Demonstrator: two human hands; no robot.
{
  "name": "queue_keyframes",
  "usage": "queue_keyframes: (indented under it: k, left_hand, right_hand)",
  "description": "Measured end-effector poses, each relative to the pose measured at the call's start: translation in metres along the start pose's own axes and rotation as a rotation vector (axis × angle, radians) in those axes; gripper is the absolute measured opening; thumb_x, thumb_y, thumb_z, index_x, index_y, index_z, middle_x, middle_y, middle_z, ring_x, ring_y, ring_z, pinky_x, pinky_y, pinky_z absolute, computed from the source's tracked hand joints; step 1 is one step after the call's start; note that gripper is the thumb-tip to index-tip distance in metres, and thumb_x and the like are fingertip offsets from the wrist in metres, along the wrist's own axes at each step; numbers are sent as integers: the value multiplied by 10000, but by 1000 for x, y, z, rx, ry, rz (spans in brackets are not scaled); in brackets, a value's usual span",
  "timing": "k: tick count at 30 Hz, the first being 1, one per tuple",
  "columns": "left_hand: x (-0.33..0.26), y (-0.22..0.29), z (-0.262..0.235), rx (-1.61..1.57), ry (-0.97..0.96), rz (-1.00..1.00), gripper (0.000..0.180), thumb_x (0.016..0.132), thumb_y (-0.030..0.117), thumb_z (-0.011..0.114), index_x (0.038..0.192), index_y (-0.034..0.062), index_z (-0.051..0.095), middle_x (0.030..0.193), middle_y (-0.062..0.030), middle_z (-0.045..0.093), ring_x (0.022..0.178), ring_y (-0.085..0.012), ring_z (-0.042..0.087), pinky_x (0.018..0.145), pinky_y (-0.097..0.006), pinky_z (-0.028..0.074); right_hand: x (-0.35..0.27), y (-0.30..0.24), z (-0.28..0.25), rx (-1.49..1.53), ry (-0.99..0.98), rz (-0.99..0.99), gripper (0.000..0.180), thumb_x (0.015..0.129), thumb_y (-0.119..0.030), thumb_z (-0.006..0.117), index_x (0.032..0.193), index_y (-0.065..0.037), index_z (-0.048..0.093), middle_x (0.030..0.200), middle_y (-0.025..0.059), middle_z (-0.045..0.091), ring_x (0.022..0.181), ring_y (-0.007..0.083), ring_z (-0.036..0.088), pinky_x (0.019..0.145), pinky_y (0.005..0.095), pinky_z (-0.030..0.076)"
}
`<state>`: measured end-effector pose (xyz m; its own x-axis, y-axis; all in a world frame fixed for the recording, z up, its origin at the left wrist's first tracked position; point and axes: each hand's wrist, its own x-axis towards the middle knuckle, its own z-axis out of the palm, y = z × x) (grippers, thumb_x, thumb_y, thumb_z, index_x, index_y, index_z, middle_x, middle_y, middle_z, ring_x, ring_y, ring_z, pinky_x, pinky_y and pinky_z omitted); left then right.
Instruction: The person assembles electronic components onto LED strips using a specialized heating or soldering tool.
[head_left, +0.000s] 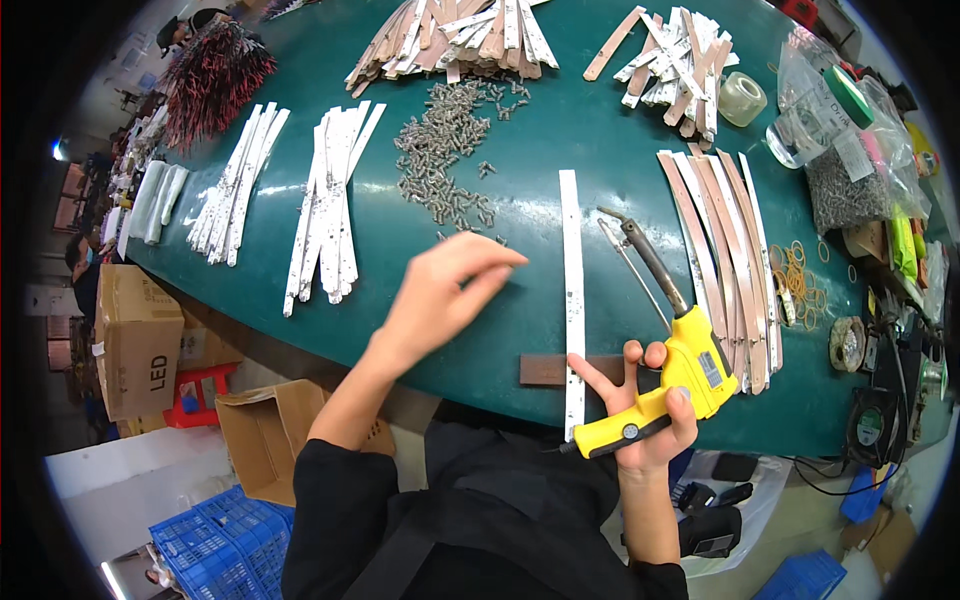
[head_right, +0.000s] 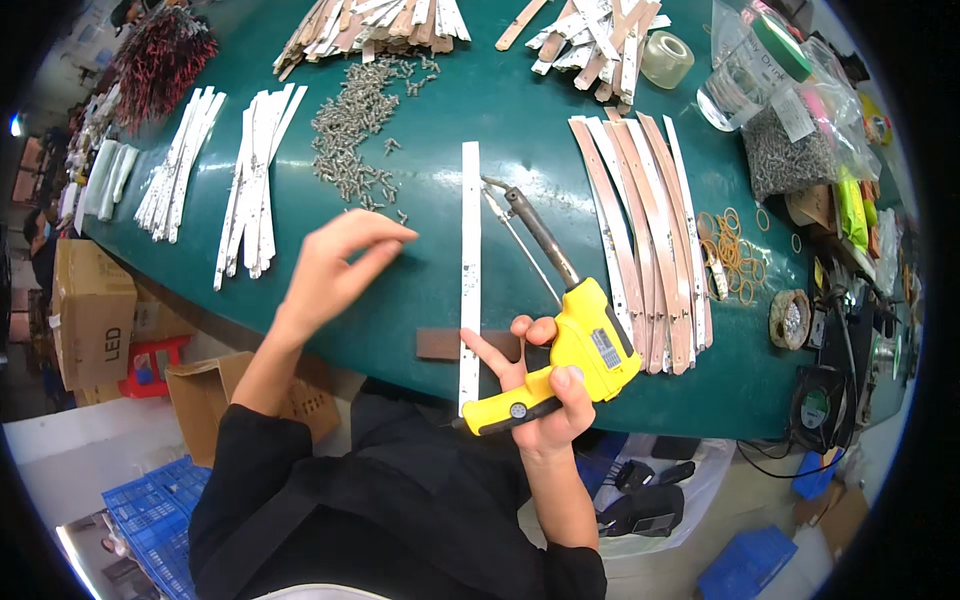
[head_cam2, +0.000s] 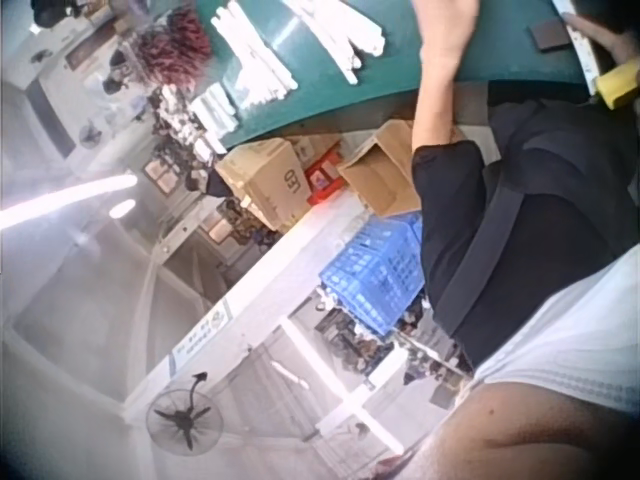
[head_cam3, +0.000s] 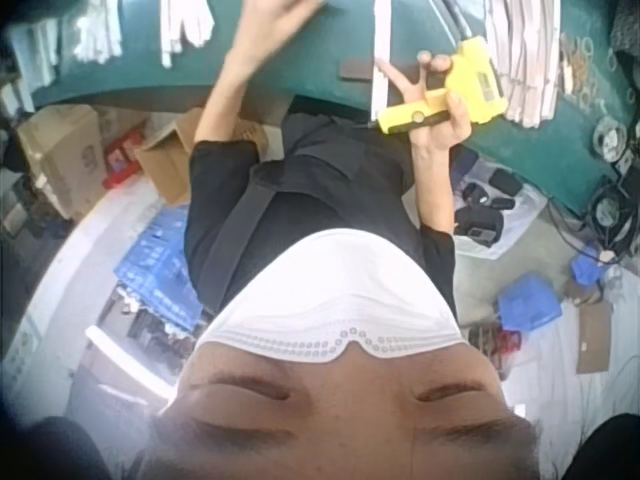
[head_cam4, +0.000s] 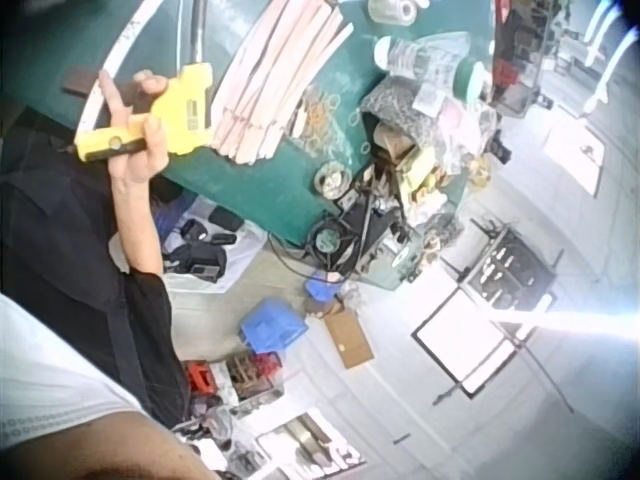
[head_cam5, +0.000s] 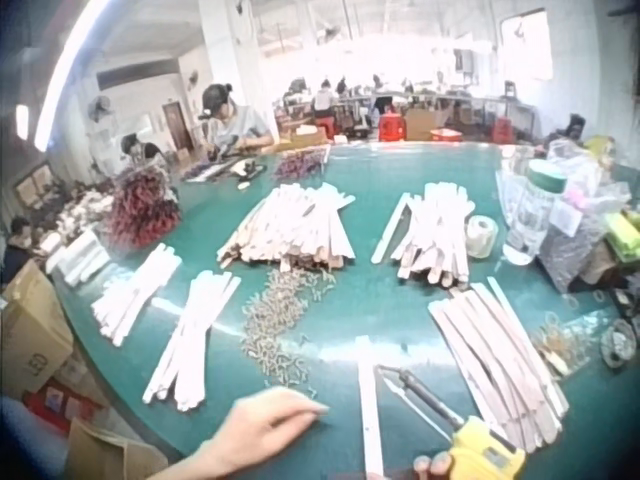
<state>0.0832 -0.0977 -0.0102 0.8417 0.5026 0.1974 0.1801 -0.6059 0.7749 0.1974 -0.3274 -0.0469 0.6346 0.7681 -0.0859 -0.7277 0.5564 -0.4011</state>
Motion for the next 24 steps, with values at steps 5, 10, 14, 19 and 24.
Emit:
queue_keyframes:
  k: [5,10,14,19,24]
  left_hand:
    - [0,-1,37,-40,-64,96,154,873,30,635,1024,44,659,900,-101,656,834,-270,648,728,-352,519]
    - [2,-11,56,94,27,266,107,847,37,662,948,31,628,865,-103,638,828,-286,635,711,-380,519]
    - [4,-13,59,171,31,286,115,834,16,668,942,38,638,855,-98,651,801,-280,636,716,-366,517]
    - [11,-12,57,207,53,336,124,818,14,680,932,39,637,837,-92,644,774,-272,629,687,-363,514]
    - [9,-6,52,285,50,400,129,790,33,695,903,56,636,821,-81,627,728,-267,607,645,-361,509]
  right_hand:
    - [-1,0,-1,72,29,-4,486,807,-132,627,1260,-65,465,1065,58,585,1159,205,493,1020,792,286]
    - [-5,0,-2,75,19,-12,494,809,-123,618,1272,-63,458,1066,59,586,1163,209,494,1026,787,283]
    - [-4,2,-1,74,6,-16,530,814,-118,609,1311,-69,432,1065,66,585,1172,213,493,1031,782,282]
    - [2,2,-3,92,11,4,562,819,-111,606,1343,-77,406,1070,76,580,1171,216,495,1034,776,286]
    - [-1,1,3,81,38,8,545,816,-118,616,1321,-76,414,1047,71,558,1157,218,500,1028,778,296]
